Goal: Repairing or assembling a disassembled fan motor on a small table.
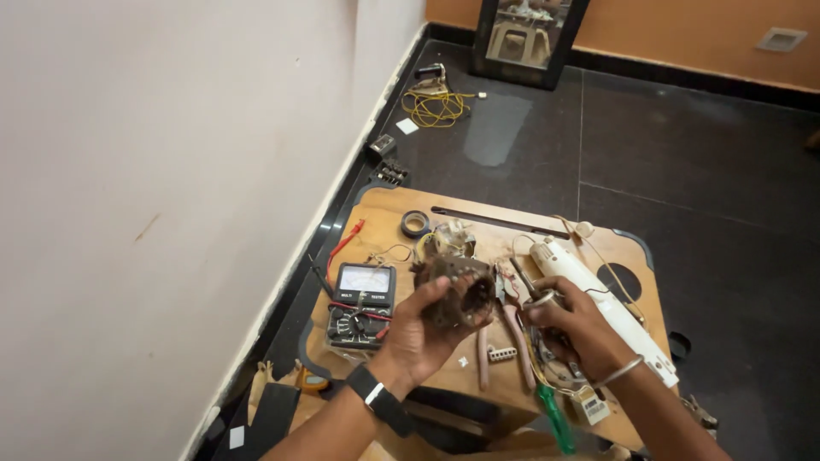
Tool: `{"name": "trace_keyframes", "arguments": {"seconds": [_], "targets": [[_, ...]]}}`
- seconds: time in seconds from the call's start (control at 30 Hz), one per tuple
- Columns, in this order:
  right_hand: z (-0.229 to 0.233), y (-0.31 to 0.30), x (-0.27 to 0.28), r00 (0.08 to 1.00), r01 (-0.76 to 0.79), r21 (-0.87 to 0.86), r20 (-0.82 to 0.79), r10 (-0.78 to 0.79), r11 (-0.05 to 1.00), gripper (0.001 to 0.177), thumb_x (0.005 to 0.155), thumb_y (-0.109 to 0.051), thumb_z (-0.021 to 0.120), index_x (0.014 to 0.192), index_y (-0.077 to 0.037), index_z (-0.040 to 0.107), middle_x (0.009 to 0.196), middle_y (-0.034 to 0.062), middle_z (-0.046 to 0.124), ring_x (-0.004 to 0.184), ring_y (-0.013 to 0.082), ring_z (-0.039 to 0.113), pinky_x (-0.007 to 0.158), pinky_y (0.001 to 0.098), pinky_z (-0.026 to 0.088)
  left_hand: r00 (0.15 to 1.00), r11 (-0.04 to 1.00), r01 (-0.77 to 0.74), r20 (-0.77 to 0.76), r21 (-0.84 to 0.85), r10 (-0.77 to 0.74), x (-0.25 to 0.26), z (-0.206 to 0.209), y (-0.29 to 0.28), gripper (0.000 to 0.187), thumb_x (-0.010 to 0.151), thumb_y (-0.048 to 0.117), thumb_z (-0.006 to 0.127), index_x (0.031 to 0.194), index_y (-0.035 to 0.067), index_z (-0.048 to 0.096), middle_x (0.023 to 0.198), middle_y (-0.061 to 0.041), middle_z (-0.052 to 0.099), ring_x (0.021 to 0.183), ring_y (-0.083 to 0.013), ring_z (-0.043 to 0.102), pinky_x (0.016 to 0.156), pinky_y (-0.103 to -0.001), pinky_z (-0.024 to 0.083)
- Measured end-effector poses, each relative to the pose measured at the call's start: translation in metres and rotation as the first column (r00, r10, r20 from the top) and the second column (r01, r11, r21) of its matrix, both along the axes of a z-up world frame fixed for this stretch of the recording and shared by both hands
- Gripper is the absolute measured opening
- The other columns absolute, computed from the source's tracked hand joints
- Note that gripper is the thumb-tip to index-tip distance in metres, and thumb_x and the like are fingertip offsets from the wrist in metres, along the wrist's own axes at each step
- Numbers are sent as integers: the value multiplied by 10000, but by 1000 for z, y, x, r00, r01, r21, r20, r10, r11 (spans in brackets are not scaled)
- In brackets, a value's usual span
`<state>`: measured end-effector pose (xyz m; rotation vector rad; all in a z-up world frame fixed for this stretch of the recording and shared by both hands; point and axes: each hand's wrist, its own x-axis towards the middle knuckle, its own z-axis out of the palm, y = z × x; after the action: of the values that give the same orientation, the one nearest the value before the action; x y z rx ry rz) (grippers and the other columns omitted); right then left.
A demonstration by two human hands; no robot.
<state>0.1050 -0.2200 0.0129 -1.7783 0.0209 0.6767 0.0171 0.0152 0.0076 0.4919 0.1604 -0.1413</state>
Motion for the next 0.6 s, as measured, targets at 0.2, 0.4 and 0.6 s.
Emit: {"name": "trace_keyframes", "arguments": {"seconds": [0.2, 0.4, 0.6], "targets": [[-11, -11, -9, 995, -90, 62, -29, 92, 994, 679, 625, -8, 615, 1273, -108, 439, 829, 133, 620, 520, 153, 463, 408, 263, 371, 998, 993, -56, 8, -105, 57, 13, 0, 4, 678, 712, 419, 845, 1230, 39, 627, 1100, -145, 679, 1008, -299, 672, 873, -472, 629], [35, -2, -38, 935, -196, -2, 302, 187, 981, 651, 664, -35, 686, 1283, -92, 492, 989, 133, 710, 773, 181, 747, 652, 296, 659, 991, 990, -130, 41, 58, 128, 18, -2, 7, 655, 696, 340, 828, 1266, 109, 603, 1095, -71, 686, 995, -199, 681, 860, -372, 598], [63, 17, -40, 831, -58, -520, 448, 330, 852, 538, 783, -153, 761, 1285, -93, 576, 918, 139, 730, 650, 227, 763, 609, 336, 670, 987, 984, -117, 130, 137, 99, 23, -9, 4, 476, 828, 180, 787, 1246, 20, 625, 1039, -92, 712, 932, -174, 687, 793, -366, 583]]}}
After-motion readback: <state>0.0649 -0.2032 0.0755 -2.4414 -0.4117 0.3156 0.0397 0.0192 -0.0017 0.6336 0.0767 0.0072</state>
